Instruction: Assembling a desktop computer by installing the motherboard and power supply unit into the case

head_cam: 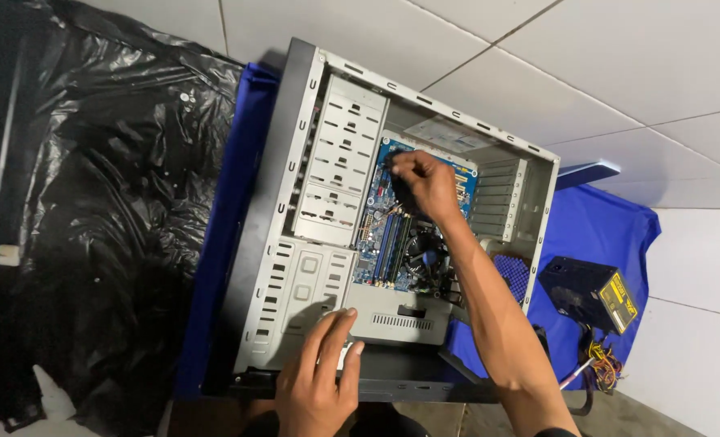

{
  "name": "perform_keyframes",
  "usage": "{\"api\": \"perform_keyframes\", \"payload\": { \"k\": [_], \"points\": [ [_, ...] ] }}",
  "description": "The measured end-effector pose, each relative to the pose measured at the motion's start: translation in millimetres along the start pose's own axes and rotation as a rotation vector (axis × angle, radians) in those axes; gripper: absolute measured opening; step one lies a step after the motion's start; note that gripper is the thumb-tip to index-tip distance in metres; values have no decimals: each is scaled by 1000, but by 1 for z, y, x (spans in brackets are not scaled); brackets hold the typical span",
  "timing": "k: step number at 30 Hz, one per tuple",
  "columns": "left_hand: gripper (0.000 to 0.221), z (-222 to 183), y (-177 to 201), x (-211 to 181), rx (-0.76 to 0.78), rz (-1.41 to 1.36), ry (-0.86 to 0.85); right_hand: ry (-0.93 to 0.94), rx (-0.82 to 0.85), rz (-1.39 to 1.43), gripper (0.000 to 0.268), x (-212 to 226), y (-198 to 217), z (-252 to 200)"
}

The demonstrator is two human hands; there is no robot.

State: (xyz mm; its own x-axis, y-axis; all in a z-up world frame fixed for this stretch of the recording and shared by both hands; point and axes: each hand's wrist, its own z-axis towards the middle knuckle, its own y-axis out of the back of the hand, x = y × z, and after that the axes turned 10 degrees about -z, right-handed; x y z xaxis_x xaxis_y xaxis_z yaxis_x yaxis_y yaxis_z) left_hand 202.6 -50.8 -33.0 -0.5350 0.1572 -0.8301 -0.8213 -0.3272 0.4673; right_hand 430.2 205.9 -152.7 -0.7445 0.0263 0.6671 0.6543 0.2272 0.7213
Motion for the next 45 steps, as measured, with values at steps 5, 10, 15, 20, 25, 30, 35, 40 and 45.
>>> {"api": "perform_keyframes", "payload": {
  "k": [5, 10, 15, 20, 25, 30, 35, 40, 45],
  "points": [
    [29, -11, -6, 5, 5, -16, 47, 157, 7, -319, 16, -10, -8, 3],
    [30, -15, -9, 3, 51, -1, 103, 167, 94, -297, 12, -4, -14, 5],
    [30, -13, -8, 2, 59, -9, 114, 388, 25, -508, 13, -19, -21, 8],
    [31, -15, -11, 3, 57, 5, 108, 377, 41, -621, 7, 3, -16, 0],
    [31, -12, -10, 3, 53, 2, 88, 371, 72, -647, 8, 10, -13, 4],
    [32, -12, -10, 4, 66, -5, 94, 118, 216, -693, 20, 44, -7, 12],
    [30, -8, -8, 1, 36, -14, 102, 211, 276, -784, 34, 23, -10, 23],
    [31, -7, -7, -1, 22, 27, 94, 141, 356, -774, 27, 17, -4, 31],
    [30, -3, -5, 0, 8, 18, 48, 144, 375, -794, 24, 26, -3, 30]
  ]
}}
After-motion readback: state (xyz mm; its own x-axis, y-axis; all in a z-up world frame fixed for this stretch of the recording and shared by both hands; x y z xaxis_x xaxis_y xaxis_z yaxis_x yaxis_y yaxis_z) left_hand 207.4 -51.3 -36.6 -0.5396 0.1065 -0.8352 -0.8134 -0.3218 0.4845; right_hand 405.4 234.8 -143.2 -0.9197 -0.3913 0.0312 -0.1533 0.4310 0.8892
